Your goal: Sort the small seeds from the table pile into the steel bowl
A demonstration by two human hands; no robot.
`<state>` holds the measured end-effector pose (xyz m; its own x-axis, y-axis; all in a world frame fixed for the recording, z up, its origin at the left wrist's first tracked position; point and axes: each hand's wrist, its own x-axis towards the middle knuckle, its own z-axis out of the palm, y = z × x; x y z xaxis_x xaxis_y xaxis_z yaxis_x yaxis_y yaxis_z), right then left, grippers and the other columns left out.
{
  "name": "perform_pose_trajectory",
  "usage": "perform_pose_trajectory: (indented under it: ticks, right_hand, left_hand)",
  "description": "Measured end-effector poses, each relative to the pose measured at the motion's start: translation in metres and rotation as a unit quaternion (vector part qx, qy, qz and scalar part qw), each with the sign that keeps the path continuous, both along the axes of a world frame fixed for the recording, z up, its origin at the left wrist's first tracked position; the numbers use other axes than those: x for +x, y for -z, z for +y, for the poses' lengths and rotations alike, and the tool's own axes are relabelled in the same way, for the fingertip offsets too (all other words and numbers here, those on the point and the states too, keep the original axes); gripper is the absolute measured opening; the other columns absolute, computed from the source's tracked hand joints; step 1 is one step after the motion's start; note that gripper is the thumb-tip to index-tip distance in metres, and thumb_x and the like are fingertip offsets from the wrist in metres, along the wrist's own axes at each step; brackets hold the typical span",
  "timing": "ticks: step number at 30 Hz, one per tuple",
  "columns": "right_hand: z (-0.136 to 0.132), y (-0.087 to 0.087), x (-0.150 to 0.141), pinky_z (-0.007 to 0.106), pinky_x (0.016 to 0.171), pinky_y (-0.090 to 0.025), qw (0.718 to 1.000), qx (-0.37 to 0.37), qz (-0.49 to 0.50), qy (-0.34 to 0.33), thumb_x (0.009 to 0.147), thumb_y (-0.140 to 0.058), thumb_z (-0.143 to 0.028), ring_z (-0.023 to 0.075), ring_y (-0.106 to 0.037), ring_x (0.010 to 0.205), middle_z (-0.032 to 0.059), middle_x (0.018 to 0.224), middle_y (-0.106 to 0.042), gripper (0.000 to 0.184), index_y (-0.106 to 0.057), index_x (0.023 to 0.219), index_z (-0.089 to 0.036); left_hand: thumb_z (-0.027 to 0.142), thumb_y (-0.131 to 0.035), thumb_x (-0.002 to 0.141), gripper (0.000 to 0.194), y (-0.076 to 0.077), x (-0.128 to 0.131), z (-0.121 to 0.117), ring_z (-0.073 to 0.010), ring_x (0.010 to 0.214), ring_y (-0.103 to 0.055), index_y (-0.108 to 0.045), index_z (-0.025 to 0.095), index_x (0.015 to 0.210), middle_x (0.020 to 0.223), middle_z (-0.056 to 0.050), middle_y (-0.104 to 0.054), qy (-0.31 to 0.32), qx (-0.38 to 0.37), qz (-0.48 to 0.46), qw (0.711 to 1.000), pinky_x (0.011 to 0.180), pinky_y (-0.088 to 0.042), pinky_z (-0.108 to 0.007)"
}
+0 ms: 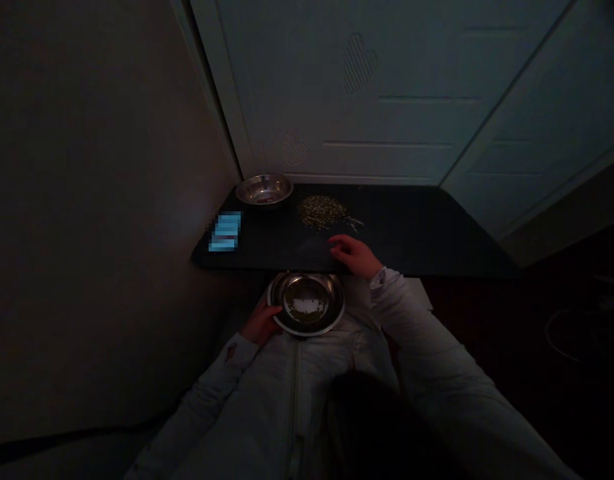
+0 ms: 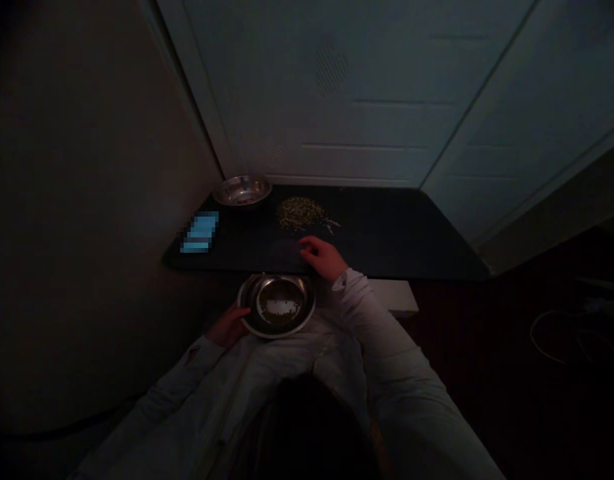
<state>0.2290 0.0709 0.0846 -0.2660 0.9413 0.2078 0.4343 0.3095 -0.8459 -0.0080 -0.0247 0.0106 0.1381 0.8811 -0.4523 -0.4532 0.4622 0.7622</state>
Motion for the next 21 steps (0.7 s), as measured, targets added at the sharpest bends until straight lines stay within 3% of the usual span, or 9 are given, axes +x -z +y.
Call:
perform_pose_trajectory:
  ticks: [4, 9, 13, 21]
  right_hand:
    - [0.009, -0.003, 0.012, 0.027, 0.061, -0.038, 0.993, 0.027, -0.017, 0.113, 0.069, -0.049, -0.029, 0.0122, -0.048, 0.059, -0.0016, 0.063, -0.053, 0.027, -0.056, 0.093, -0.017]
    - [0.021, -0.004, 0.027, 0.028, 0.062, -0.039, 0.965, 0.036, -0.038, 0.258, 0.069, -0.048, -0.028, 0.0143, -0.050, 0.062, 0.0018, 0.068, -0.057, 0.028, -0.056, 0.093, -0.015]
    - [0.026, -0.002, 0.025, 0.029, 0.063, -0.039, 0.960, 0.037, -0.064, 0.271, 0.069, -0.047, -0.027, 0.0152, -0.051, 0.063, 0.0026, 0.068, -0.057, 0.027, -0.056, 0.092, -0.015]
    - [0.025, 0.002, 0.013, 0.029, 0.062, -0.039, 0.954, 0.038, -0.122, 0.272, 0.069, -0.047, -0.025, 0.0157, -0.051, 0.061, 0.0024, 0.067, -0.058, 0.024, -0.056, 0.090, -0.017]
  left_hand:
    - [0.018, -0.066, 0.058, 0.059, -0.001, 0.001, -0.001, -0.0219, 0.079, -0.061, -0.051, 0.022, 0.114, 0.091, -0.004, -0.064, -0.001, 0.006, 0.004, 1.000, 0.063, -0.049, -0.030]
    - [0.018, -0.066, 0.057, 0.054, 0.002, 0.000, -0.001, -0.0205, 0.072, -0.061, -0.053, 0.020, 0.110, 0.085, -0.004, -0.065, 0.002, -0.006, 0.011, 1.000, 0.060, -0.048, -0.030]
    - [0.020, -0.065, 0.060, 0.053, 0.003, -0.001, -0.002, -0.0200, 0.070, -0.061, -0.053, 0.021, 0.111, 0.083, -0.004, -0.065, 0.009, -0.004, 0.015, 1.000, 0.059, -0.048, -0.030]
    - [0.020, -0.065, 0.061, 0.061, 0.001, 0.001, -0.003, -0.0251, 0.085, -0.060, -0.047, 0.022, 0.119, 0.097, -0.006, -0.064, 0.008, 0.004, 0.012, 1.000, 0.065, -0.048, -0.032]
